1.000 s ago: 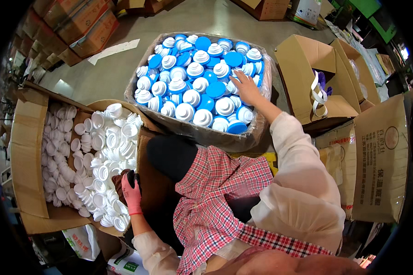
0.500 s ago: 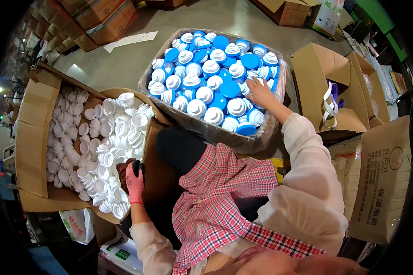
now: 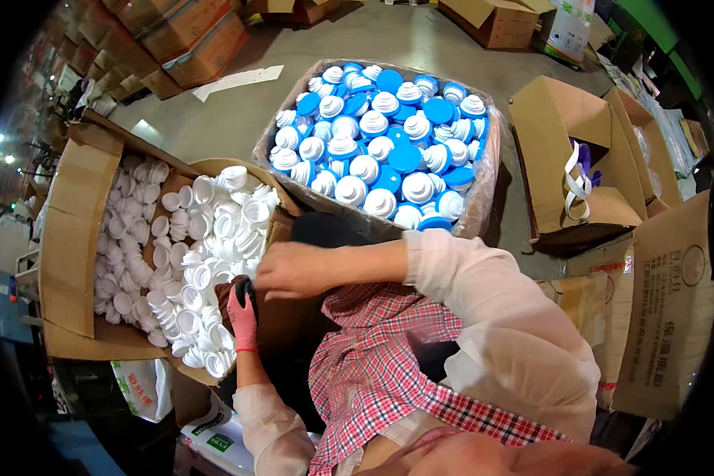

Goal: The person repeatedly picks up white plastic containers and blue lids from separate boxes, wipes the containers with a cloth, and secures the lids onto them. The assembled containers are placed into a third box.

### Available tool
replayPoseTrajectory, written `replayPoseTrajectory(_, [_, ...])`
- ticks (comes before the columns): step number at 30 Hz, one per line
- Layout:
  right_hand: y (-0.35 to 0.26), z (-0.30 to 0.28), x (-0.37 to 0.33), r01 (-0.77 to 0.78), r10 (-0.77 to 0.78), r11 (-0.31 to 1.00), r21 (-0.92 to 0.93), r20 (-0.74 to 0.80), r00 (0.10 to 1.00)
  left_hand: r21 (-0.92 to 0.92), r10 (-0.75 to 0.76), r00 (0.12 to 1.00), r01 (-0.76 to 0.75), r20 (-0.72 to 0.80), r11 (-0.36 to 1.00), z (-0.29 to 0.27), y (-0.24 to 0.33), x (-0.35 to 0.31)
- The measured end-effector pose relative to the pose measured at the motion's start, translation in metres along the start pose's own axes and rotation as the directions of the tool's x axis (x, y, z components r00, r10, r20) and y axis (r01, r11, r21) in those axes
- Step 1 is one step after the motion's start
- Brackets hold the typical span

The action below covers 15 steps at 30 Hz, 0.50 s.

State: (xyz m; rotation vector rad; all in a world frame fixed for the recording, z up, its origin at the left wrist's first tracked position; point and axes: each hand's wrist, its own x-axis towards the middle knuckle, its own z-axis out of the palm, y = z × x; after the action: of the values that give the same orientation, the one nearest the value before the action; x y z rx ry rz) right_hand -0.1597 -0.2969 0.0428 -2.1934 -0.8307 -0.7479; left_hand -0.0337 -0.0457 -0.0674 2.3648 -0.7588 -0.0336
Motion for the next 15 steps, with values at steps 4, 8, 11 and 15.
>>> replayPoseTrajectory(4, [0.016,0.061,0.044,-0.076,0.05,0.994,0.081,0.284,0.957,-0.105,-0.043,0.997,0.036,-0.066,0.994,0.01,-0.034,0.001])
replayPoseTrajectory(8, [0.066,0.124,0.016,-0.214,0.216,0.976,-0.03,0.188,0.958,-0.181,-0.136,0.983,0.112,-0.124,0.977,0.006,-0.031,0.004])
replayPoseTrajectory(11, [0.059,0.146,0.021,-0.328,0.331,0.943,-0.059,0.286,0.899,-0.167,-0.155,0.979,0.133,-0.131,0.977,0.005,-0.026,0.002])
replayPoseTrajectory(15, [0.044,0.149,0.034,-0.378,0.399,0.916,-0.133,0.37,0.839,-0.268,-0.114,0.99,0.089,-0.08,0.959,0.003,-0.033,0.008])
